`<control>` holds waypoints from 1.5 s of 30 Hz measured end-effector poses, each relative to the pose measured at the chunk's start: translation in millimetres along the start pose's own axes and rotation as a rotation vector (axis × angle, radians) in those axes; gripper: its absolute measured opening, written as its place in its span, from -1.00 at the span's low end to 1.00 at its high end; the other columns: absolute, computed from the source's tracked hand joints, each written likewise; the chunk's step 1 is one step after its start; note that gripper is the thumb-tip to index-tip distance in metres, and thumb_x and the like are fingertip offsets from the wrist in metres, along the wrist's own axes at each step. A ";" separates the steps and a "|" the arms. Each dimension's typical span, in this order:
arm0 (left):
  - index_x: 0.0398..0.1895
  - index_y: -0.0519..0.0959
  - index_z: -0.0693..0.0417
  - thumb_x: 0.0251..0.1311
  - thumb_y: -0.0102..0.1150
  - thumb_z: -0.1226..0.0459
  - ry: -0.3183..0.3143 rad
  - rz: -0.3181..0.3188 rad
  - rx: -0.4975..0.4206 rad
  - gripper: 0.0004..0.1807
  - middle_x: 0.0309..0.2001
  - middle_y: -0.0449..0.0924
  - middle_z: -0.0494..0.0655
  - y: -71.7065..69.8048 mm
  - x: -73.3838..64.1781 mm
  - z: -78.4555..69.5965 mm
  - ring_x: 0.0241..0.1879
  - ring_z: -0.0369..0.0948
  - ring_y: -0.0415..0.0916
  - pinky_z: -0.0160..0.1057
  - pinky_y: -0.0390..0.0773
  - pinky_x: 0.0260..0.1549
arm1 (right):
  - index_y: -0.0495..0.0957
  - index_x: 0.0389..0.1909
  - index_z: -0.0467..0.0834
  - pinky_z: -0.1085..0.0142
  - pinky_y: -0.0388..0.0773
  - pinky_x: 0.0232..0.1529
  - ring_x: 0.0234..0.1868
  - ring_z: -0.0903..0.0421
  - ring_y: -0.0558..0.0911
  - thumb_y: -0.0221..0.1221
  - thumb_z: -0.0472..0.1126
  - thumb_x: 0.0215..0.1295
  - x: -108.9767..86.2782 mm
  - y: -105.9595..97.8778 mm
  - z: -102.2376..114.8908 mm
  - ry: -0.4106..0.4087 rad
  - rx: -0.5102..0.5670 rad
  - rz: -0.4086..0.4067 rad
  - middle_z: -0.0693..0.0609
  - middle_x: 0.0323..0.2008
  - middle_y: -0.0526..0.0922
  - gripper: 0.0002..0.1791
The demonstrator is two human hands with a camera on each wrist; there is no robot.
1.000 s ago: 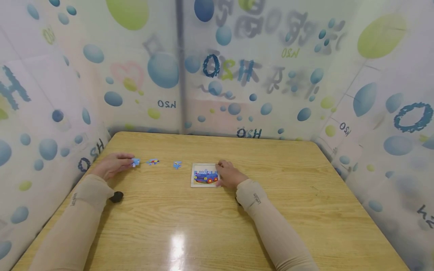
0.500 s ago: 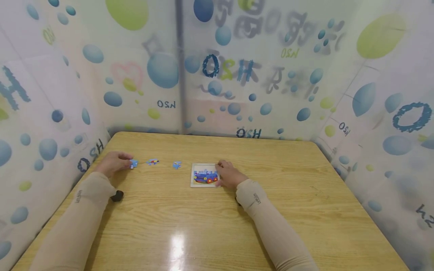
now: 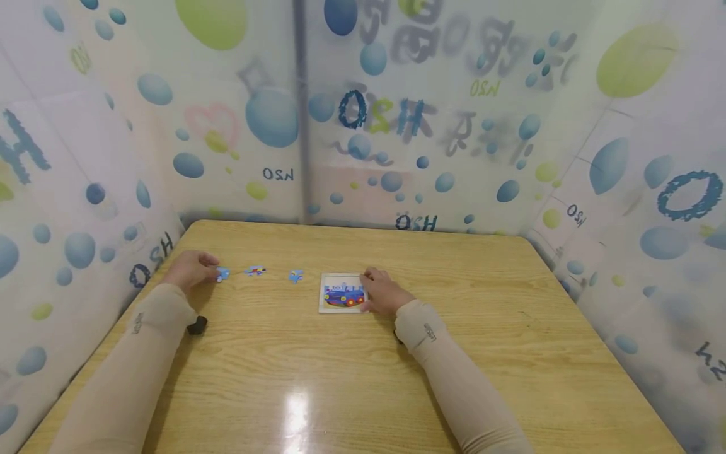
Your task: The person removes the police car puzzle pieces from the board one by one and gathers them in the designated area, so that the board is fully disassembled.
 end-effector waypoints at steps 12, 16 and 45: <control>0.00 0.56 0.37 0.23 0.31 0.42 0.014 -0.067 0.091 -0.70 0.11 0.49 0.39 1.8 5.2 -0.6 0.04 0.18 0.44 0.16 0.44 0.16 | 0.07 0.54 -0.36 -0.05 0.21 0.47 0.48 -0.22 0.16 0.20 -0.01 0.42 1.4 1.6 -2.5 0.026 -0.003 0.001 -0.28 0.49 0.13 -0.13; 0.04 0.55 0.36 0.26 0.30 0.38 0.037 -0.048 0.114 -0.67 0.03 0.56 0.34 1.0 4.7 -1.5 -0.02 0.14 0.50 0.12 0.51 0.06 | 0.05 0.55 -0.35 -0.05 0.19 0.48 0.49 -0.22 0.14 0.20 -0.01 0.42 2.1 2.0 -2.6 0.028 0.007 0.006 -0.28 0.49 0.11 -0.12; 0.03 0.62 0.29 0.29 0.27 0.39 0.358 0.100 0.305 -0.72 0.01 0.64 0.30 50.1 1.1 -58.9 0.03 0.19 0.57 0.14 0.57 0.03 | 0.06 0.53 -0.40 -0.10 0.25 0.43 0.44 -0.27 0.18 0.20 -0.04 0.44 1.5 2.8 -1.8 -0.012 -0.011 0.006 -0.35 0.47 0.11 -0.14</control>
Point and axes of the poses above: each hand's wrist, its own x-axis towards the middle knuckle, its own y-axis out of the palm, z = x × y, the point moved 6 cm from there along x, towards the middle knuckle
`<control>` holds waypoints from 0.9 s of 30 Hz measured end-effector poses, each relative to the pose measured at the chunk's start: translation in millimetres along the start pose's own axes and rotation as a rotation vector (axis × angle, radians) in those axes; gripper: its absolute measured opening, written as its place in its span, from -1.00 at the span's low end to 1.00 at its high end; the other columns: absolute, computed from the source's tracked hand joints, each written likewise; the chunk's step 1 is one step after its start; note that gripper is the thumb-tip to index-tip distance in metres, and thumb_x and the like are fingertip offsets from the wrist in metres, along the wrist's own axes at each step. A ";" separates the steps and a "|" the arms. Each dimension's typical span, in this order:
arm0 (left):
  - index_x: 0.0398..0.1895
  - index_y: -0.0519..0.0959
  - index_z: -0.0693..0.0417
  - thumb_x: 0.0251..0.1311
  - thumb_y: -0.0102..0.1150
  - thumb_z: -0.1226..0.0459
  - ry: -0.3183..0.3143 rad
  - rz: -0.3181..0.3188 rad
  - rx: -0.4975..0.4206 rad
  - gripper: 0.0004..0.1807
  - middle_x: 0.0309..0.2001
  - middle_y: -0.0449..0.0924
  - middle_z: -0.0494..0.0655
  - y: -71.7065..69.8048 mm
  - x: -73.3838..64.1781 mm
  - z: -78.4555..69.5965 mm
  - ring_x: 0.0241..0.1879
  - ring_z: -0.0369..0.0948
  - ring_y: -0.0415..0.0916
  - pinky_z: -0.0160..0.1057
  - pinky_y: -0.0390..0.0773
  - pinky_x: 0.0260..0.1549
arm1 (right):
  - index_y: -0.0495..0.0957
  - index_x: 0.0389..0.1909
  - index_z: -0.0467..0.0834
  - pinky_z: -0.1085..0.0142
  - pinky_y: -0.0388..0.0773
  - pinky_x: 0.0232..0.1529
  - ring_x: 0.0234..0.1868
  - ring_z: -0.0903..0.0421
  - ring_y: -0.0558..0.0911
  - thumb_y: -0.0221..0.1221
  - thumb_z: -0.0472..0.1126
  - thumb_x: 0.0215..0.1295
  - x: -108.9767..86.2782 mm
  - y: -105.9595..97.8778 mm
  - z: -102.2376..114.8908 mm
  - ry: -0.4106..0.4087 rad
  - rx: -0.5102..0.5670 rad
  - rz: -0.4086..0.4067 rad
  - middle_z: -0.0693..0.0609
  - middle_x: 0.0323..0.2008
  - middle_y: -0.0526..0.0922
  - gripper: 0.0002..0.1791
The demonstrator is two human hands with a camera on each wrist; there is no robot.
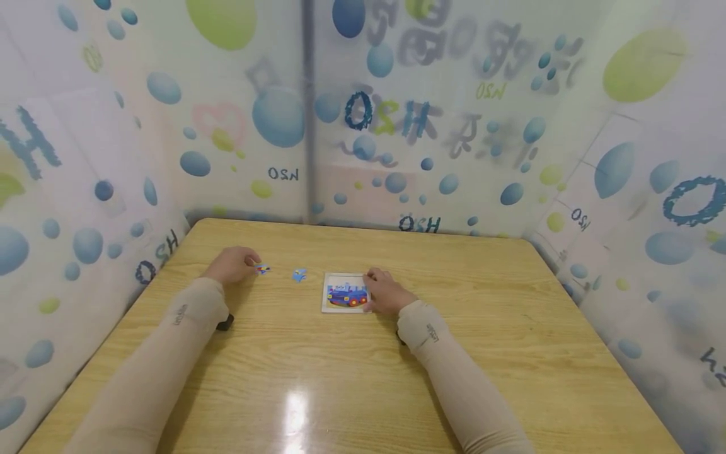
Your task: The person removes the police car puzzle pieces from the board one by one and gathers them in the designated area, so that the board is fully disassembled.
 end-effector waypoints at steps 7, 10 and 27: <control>-0.05 0.64 0.25 0.25 0.35 0.36 -0.016 0.014 0.073 -0.76 -0.03 0.65 0.22 6.0 4.1 -9.4 -0.02 0.13 0.58 0.10 0.59 -0.04 | 0.06 0.53 -0.40 -0.11 0.26 0.42 0.44 -0.28 0.18 0.20 -0.05 0.44 -2.3 -0.9 0.9 -0.007 0.011 -0.003 -0.35 0.46 0.12 -0.15; -0.06 0.65 0.23 0.24 0.37 0.34 -0.025 0.029 0.087 -0.76 -0.03 0.66 0.21 6.5 3.1 -9.7 -0.04 0.11 0.59 0.08 0.61 -0.06 | 0.06 0.53 -0.41 -0.11 0.27 0.42 0.43 -0.28 0.19 0.20 -0.04 0.44 -1.4 -0.9 0.6 -0.020 0.004 -0.007 -0.36 0.45 0.13 -0.15; 0.00 0.62 0.24 0.24 0.39 0.28 0.007 0.068 0.036 -0.68 0.04 0.62 0.28 1.8 -2.9 -6.4 0.07 0.18 0.54 0.16 0.55 0.07 | 0.05 0.53 -0.41 -0.12 0.23 0.43 0.45 -0.28 0.16 0.19 -0.04 0.44 -0.4 -1.4 1.5 -0.002 0.021 0.002 -0.36 0.48 0.09 -0.14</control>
Point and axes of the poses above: each hand's wrist, its own x-axis towards the middle knuckle, its own y-axis out of the palm, z = x × y, the point moved 6 cm from there along x, towards the middle knuckle
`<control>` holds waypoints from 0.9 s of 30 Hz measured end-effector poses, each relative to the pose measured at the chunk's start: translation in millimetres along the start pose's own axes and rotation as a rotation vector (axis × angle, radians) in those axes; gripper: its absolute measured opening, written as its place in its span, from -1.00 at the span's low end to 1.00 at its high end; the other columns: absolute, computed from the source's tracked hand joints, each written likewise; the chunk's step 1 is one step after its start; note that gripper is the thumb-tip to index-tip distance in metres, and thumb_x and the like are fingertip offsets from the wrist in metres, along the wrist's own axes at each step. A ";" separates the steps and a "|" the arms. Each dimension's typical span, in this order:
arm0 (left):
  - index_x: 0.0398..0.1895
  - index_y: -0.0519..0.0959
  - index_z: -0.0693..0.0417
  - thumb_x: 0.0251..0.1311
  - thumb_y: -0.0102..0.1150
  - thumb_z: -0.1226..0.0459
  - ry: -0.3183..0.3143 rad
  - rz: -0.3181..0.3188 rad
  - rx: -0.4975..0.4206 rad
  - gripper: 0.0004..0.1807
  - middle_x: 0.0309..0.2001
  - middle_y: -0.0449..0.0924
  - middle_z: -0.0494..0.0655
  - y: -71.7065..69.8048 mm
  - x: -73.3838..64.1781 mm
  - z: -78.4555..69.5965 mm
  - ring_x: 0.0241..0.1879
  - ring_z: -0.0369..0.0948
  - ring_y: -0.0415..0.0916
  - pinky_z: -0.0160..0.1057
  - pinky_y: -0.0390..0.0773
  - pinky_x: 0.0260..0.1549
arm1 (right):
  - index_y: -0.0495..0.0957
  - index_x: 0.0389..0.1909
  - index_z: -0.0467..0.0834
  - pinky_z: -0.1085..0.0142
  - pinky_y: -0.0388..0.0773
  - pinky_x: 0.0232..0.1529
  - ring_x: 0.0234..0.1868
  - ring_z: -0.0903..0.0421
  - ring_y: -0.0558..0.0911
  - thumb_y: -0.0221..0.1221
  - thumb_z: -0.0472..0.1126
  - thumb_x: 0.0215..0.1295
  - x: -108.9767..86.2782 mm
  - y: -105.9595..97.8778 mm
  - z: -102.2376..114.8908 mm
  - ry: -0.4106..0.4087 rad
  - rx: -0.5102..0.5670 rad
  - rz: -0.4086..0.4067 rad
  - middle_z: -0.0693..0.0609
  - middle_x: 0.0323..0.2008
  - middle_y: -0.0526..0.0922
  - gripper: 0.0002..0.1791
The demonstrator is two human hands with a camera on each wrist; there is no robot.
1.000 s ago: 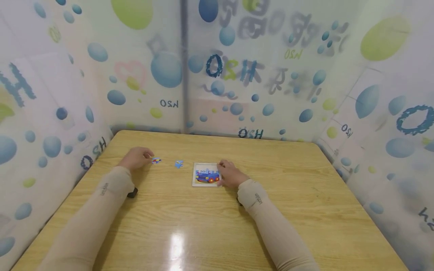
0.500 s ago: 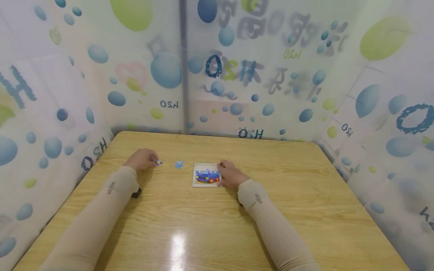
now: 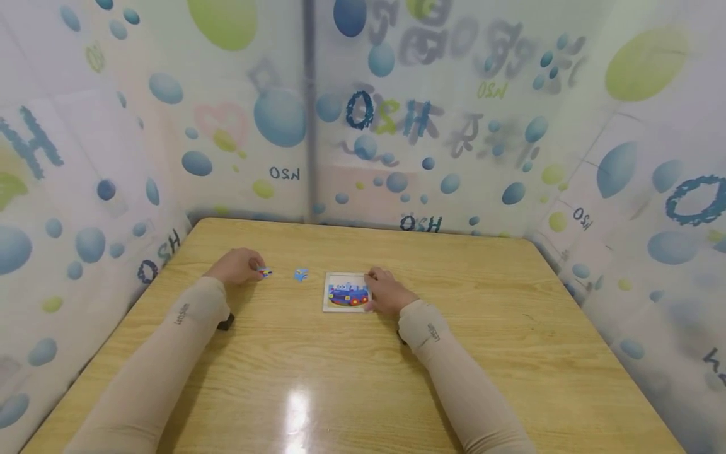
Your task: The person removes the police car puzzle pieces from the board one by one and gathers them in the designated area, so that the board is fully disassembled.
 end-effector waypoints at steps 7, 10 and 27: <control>0.27 0.47 0.27 0.46 0.15 0.13 0.007 0.008 -0.125 -0.52 0.20 0.49 0.33 -24.1 -9.8 23.3 0.18 0.24 0.44 0.25 0.47 0.15 | 0.04 0.54 -0.40 -0.12 0.21 0.45 0.45 -0.28 0.15 0.19 -0.03 0.44 2.8 -1.5 -0.3 -0.007 -0.006 -0.001 -0.36 0.48 0.09 -0.13; 0.28 0.46 0.28 0.51 0.06 0.13 -0.001 -0.010 -0.137 -0.53 0.21 0.48 0.33 -35.3 -16.7 30.1 0.18 0.25 0.43 0.28 0.46 0.14 | 0.03 0.54 -0.38 -0.09 0.21 0.46 0.46 -0.26 0.15 0.20 -0.02 0.43 3.8 -1.9 -2.0 0.003 -0.011 0.003 -0.34 0.49 0.09 -0.12; 0.32 0.47 0.28 0.53 0.06 0.14 0.157 0.110 -0.251 -0.53 0.20 0.53 0.22 -8.4 -16.4 -23.7 0.14 0.10 0.52 0.15 0.52 0.14 | 0.07 0.52 -0.42 -0.13 0.18 0.47 0.44 -0.31 0.16 0.20 -0.06 0.46 2.3 -0.6 2.2 -0.003 -0.044 0.009 -0.39 0.47 0.11 -0.16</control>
Point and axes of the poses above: each hand's wrist, its own x-axis towards the middle knuckle, its own y-axis out of the palm, z = x × y, the point moved 6 cm from there along x, towards the middle knuckle
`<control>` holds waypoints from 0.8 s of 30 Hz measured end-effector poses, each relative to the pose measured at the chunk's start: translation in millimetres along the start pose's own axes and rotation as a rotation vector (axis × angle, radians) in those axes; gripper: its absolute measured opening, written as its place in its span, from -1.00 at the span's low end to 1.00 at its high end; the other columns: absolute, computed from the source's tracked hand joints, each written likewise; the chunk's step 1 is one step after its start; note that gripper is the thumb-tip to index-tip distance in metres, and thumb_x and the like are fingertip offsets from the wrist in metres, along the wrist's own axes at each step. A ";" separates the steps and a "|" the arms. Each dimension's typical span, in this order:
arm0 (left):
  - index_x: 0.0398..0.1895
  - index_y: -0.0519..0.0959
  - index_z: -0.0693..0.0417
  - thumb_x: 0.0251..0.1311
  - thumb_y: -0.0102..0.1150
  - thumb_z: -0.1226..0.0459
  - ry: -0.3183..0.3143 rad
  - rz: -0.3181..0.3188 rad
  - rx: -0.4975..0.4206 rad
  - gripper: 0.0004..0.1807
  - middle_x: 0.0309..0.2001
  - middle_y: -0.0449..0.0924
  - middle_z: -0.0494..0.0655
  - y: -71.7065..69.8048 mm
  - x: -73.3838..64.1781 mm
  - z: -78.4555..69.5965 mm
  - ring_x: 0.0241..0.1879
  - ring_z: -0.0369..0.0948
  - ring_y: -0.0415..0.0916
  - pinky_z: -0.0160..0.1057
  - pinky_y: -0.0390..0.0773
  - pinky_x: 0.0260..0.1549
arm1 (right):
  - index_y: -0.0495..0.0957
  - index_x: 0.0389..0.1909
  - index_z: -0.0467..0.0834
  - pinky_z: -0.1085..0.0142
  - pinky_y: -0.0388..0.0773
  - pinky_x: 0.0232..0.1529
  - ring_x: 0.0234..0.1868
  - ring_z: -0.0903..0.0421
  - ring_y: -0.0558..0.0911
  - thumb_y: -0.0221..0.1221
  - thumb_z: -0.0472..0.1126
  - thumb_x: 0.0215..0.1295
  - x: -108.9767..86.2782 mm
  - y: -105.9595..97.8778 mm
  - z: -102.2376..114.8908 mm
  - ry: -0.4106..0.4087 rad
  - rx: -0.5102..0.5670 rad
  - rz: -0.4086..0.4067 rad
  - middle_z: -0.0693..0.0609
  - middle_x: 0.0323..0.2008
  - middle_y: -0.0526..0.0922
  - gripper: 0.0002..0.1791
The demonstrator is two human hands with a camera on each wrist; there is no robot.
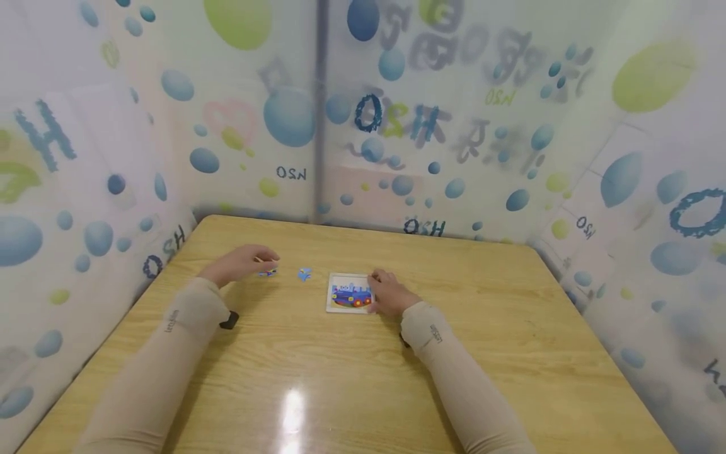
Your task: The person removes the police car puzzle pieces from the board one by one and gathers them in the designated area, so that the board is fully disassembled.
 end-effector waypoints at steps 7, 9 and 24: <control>0.28 0.50 0.24 0.52 0.07 0.15 0.041 0.024 0.013 -0.57 0.16 0.57 0.15 19.2 5.8 -27.2 0.14 0.06 0.52 0.09 0.55 0.10 | 0.07 0.52 -0.41 -0.13 0.19 0.46 0.44 -0.29 0.17 0.19 -0.07 0.46 -1.1 0.4 0.7 0.014 0.003 -0.004 -0.37 0.48 0.10 -0.18; 0.27 0.51 0.24 0.52 0.08 0.16 0.054 0.033 0.013 -0.58 0.14 0.58 0.14 25.2 8.5 -33.9 0.12 0.04 0.53 0.07 0.57 0.08 | 0.08 0.52 -0.41 -0.13 0.19 0.46 0.43 -0.29 0.18 0.19 -0.06 0.46 -0.9 0.5 1.5 0.012 -0.002 -0.005 -0.37 0.47 0.11 -0.18; 0.17 0.58 0.18 0.46 0.18 0.18 0.070 0.067 0.073 -0.65 0.03 0.66 0.05 59.5 34.7 -60.5 0.07 -0.03 0.58 0.00 0.59 0.08 | 0.09 0.51 -0.43 -0.13 0.20 0.45 0.41 -0.28 0.20 0.21 -0.08 0.45 0.6 0.8 2.0 0.001 -0.004 -0.002 -0.37 0.44 0.15 -0.18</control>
Point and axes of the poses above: each hand's wrist, its own x-axis towards the middle knuckle, its own y-axis out of the palm, z = x × y, the point moved 6 cm from there along x, towards the middle knuckle
